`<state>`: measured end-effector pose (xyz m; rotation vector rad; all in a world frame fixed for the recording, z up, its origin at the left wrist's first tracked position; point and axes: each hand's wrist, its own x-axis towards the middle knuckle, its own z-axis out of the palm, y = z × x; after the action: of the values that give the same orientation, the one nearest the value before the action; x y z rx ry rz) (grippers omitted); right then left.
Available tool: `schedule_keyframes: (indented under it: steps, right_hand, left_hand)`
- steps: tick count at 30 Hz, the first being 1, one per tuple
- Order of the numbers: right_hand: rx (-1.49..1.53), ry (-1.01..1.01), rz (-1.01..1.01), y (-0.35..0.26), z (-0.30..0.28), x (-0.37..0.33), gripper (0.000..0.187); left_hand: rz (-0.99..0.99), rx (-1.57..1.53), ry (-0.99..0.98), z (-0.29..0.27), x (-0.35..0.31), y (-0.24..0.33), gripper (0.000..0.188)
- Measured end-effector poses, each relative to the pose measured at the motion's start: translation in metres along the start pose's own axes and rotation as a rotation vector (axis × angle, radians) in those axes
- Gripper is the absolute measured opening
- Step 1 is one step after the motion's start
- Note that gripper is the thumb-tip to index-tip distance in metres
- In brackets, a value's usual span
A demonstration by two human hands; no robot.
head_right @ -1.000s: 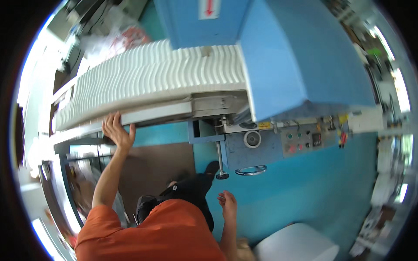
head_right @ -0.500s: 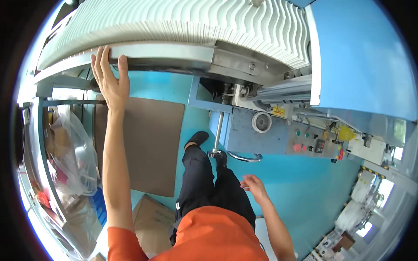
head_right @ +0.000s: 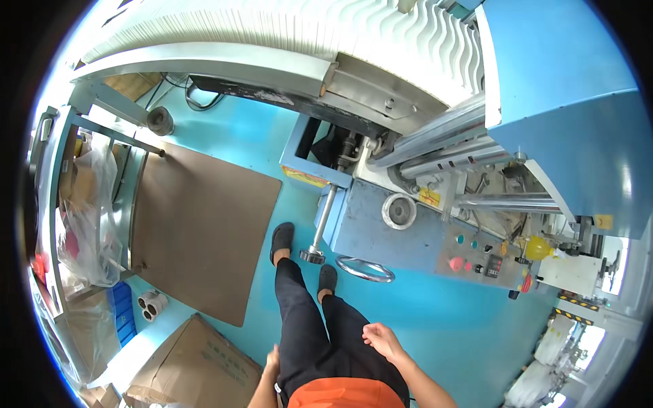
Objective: Organizing and packing folded paper napkins from a production line.
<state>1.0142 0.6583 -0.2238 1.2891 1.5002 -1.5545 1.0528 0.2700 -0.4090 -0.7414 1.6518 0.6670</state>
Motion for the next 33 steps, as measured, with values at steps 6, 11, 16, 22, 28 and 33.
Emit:
schedule_keyframes:
  steps: [6, 11, 16, 22, 28, 33]
  right_hand:
    - [0.043, -0.02, -0.053, -0.02, 0.025, 0.018, 0.035]
    - [-0.11, -0.295, -0.122, -0.115, 0.097, 0.012, 0.049]
    - [0.005, -0.876, -0.847, -0.354, 0.185, -0.106, 0.052]
    - [0.388, -1.192, -1.4, -0.506, 0.246, -0.203, 0.118]
    - [0.407, -1.255, -1.522, -0.567, 0.29, -0.235, 0.09]
    - [0.406, -0.936, -1.796, -0.602, 0.336, -0.216, 0.067]
  left_hand:
    - [0.069, 0.435, 0.127, 0.002, -0.008, -0.064, 0.034]
    - [0.304, 0.254, 0.23, -0.052, 0.0, -0.054, 0.052]
    - [0.259, 0.183, 0.218, -0.129, -0.008, -0.012, 0.041]
    - [0.186, -0.01, 0.304, -0.243, -0.018, 0.056, 0.036]
    - [0.395, -0.467, 0.409, -0.36, 0.018, 0.144, 0.033]
    - [0.645, -0.199, 0.465, -0.451, -0.068, 0.322, 0.04]
